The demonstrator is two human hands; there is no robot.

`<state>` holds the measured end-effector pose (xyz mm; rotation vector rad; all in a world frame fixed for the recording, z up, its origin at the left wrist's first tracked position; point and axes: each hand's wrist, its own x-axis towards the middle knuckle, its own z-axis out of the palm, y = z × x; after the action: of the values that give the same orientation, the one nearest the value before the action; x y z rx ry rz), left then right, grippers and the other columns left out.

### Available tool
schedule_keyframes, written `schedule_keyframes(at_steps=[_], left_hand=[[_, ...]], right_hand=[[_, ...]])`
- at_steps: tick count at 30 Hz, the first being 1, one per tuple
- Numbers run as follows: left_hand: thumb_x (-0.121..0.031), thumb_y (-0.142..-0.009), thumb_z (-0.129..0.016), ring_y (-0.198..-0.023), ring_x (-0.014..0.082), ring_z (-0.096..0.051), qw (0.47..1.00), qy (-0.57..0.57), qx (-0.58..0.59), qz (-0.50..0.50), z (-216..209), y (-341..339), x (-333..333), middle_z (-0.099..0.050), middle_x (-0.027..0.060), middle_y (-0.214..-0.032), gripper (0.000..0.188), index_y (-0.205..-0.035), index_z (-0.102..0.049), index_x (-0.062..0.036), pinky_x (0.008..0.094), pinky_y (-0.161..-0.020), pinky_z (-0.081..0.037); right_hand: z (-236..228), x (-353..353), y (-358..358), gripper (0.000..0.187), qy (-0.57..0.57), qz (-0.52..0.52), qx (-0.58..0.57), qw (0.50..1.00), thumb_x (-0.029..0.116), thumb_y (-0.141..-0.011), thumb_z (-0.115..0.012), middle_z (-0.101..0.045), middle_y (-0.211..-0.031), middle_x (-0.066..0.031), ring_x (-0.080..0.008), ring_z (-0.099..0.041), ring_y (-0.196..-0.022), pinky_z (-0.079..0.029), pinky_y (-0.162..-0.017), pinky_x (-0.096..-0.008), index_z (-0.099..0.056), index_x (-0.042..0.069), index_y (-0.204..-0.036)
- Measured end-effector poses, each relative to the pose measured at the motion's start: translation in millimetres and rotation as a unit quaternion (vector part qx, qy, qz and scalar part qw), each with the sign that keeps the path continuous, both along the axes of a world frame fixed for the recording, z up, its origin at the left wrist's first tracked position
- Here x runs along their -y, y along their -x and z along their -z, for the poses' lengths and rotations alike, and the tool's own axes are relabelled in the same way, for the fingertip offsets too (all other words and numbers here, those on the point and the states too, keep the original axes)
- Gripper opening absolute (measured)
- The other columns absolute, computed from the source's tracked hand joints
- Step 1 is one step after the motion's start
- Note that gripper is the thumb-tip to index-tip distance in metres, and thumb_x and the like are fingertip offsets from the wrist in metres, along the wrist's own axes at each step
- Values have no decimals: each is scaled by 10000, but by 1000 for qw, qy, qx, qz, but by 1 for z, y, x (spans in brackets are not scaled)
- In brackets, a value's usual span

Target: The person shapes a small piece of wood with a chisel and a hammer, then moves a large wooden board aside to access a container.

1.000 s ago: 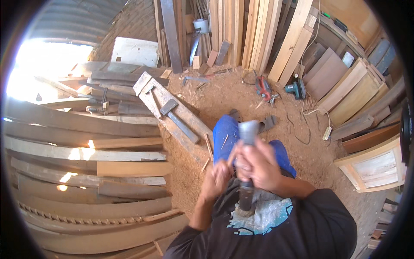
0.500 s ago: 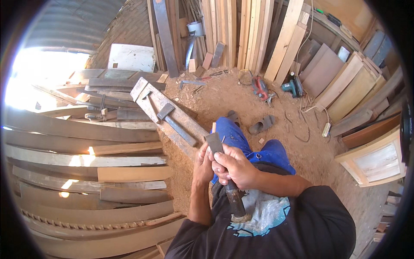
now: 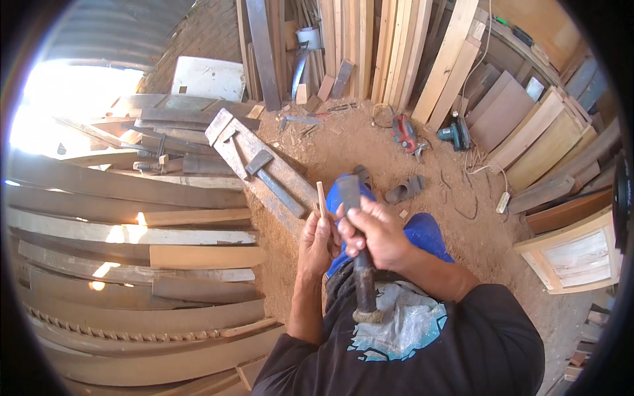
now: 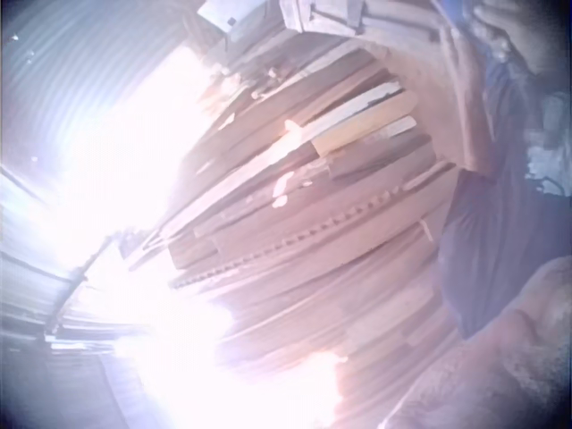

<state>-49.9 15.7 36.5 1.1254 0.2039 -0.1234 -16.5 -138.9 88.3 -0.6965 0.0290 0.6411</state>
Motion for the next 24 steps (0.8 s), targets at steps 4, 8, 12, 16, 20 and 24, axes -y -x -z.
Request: schedule_keyframes(at_steps=[4,8,12,16,20,24], left_hand=[[-237,-1012,-473,-646,58,-569,999,11,-17,-31,0,-12,3,-603,0,-792,209,-1103,-564,-72,198,-542,-473],[-242,-1005,-494,-708,56,-581,998,-61,24,5,-3,-2,0,-622,-4,-839,237,-1139,-585,-68,225,-618,-504],[-285,-1019,-448,-553,46,-476,991,-94,18,91,-9,21,3,-529,-26,-662,280,-1032,-597,-49,203,-484,-389],[-304,-1015,-426,-510,42,-393,987,-121,-50,97,5,59,-8,-460,-43,-606,314,-1000,-590,-38,198,-466,-308],[-285,-1026,-398,-574,67,-448,995,-92,-35,29,7,28,7,-501,-19,-689,323,-1069,-586,-26,203,-529,-376],[-244,-1023,-429,-667,76,-504,989,-105,32,97,0,12,13,-540,-7,-795,266,-1099,-573,-34,205,-608,-429]], right_hand=[[-11,-14,14,167,15,-77,2,997,242,-1000,-444,-478,-744,4,-37,-376,-501,-419,-495,-238,-468,85,-1053],[-12,-9,22,172,7,-94,6,996,269,-1000,-452,-451,-722,23,-32,-373,-497,-407,-485,-229,-464,103,-1042],[-15,7,28,181,28,-28,-9,999,275,-996,-463,-432,-686,18,-44,-372,-483,-404,-465,-233,-460,97,-1030],[-40,43,29,170,25,107,50,993,216,-996,-458,-443,-648,12,-65,-413,-489,-388,-446,-226,-490,50,-1000],[-13,36,-20,175,255,38,170,951,202,-953,-538,-515,-668,-3,-64,-474,-550,-414,-504,-249,-523,43,-1023],[8,11,-35,179,280,54,290,914,219,-918,-596,-527,-669,4,-59,-475,-601,-418,-558,-255,-566,43,-941]])
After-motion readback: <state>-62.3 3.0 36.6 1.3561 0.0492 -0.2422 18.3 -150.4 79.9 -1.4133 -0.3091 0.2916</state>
